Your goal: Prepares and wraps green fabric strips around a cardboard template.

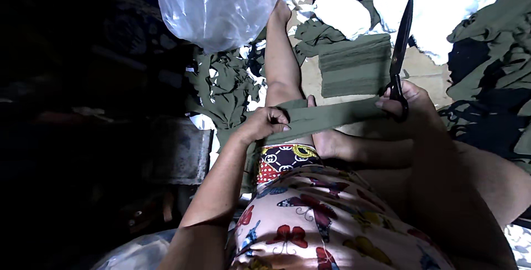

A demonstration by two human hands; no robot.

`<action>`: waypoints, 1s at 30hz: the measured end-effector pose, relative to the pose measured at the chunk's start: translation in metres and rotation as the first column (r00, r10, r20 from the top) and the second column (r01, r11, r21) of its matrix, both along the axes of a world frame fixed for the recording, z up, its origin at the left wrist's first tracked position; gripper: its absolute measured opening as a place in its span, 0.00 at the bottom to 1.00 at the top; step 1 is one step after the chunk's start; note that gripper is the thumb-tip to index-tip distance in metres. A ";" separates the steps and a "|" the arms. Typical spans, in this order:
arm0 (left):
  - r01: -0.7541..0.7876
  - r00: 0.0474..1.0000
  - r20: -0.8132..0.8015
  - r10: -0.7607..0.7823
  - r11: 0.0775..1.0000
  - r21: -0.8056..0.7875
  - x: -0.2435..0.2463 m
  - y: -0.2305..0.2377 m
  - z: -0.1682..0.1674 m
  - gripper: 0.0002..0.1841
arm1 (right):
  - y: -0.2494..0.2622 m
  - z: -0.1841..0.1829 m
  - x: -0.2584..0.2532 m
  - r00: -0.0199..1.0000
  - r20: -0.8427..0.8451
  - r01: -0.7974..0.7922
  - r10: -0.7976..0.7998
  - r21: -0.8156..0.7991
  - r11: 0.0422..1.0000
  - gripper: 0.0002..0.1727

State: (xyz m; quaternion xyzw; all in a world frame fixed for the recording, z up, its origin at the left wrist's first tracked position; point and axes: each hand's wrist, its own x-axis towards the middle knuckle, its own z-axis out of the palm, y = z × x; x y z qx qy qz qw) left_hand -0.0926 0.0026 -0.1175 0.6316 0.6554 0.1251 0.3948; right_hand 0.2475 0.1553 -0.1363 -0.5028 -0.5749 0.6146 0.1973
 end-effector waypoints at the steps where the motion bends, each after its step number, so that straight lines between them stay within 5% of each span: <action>1: 0.004 1.000 -0.003 -0.004 0.999 0.032 -0.001 -0.002 -0.001 0.05 | 0.003 -0.019 0.009 0.989 -0.144 -0.024 0.036 0.083 0.996 0.11; 6: 0.044 0.999 -0.017 -0.041 0.977 0.211 0.005 -0.011 -0.014 0.04 | 0.004 -0.034 0.017 0.957 -0.285 0.003 0.046 0.169 0.986 0.12; 11: 0.068 0.995 -0.089 -0.038 0.927 0.369 0.016 -0.019 -0.022 0.09 | -0.035 0.070 -0.024 0.992 0.113 0.060 -0.051 -0.083 0.995 0.04; 15: 0.051 0.993 -0.119 -0.003 0.916 0.398 0.031 -0.015 -0.026 0.12 | -0.004 -0.016 0.015 0.977 -0.212 0.023 0.006 0.138 0.990 0.11; 21: 0.087 0.987 -0.154 -0.049 0.965 0.246 0.043 -0.005 -0.028 0.15 | 0.003 -0.032 0.022 0.934 -0.356 0.024 0.039 0.172 0.985 0.12; 23: 0.068 0.988 -0.148 -0.035 0.971 0.228 0.044 -0.005 -0.026 0.14 | -0.018 0.016 0.006 0.932 -0.363 0.040 0.021 0.158 0.987 0.09; 25: 0.056 0.990 -0.140 -0.029 0.981 0.188 0.045 -0.005 -0.020 0.13 | -0.044 0.109 -0.033 0.982 0.016 0.189 -0.188 -0.066 0.980 0.10; 26: 0.060 0.990 -0.137 -0.036 0.982 0.177 0.044 -0.006 -0.018 0.11 | -0.043 0.107 -0.033 0.983 0.004 0.182 -0.182 -0.061 0.981 0.09; 28: 0.080 0.991 -0.121 -0.057 0.978 0.193 0.041 -0.007 -0.015 0.10 | -0.013 0.008 0.005 0.910 -0.411 0.036 0.059 0.220 0.975 0.09; 30: 0.053 0.998 -0.051 -0.044 0.979 0.198 0.037 -0.007 -0.008 0.09 | 0.008 -0.040 0.022 0.912 -0.400 0.005 0.094 0.241 0.971 0.11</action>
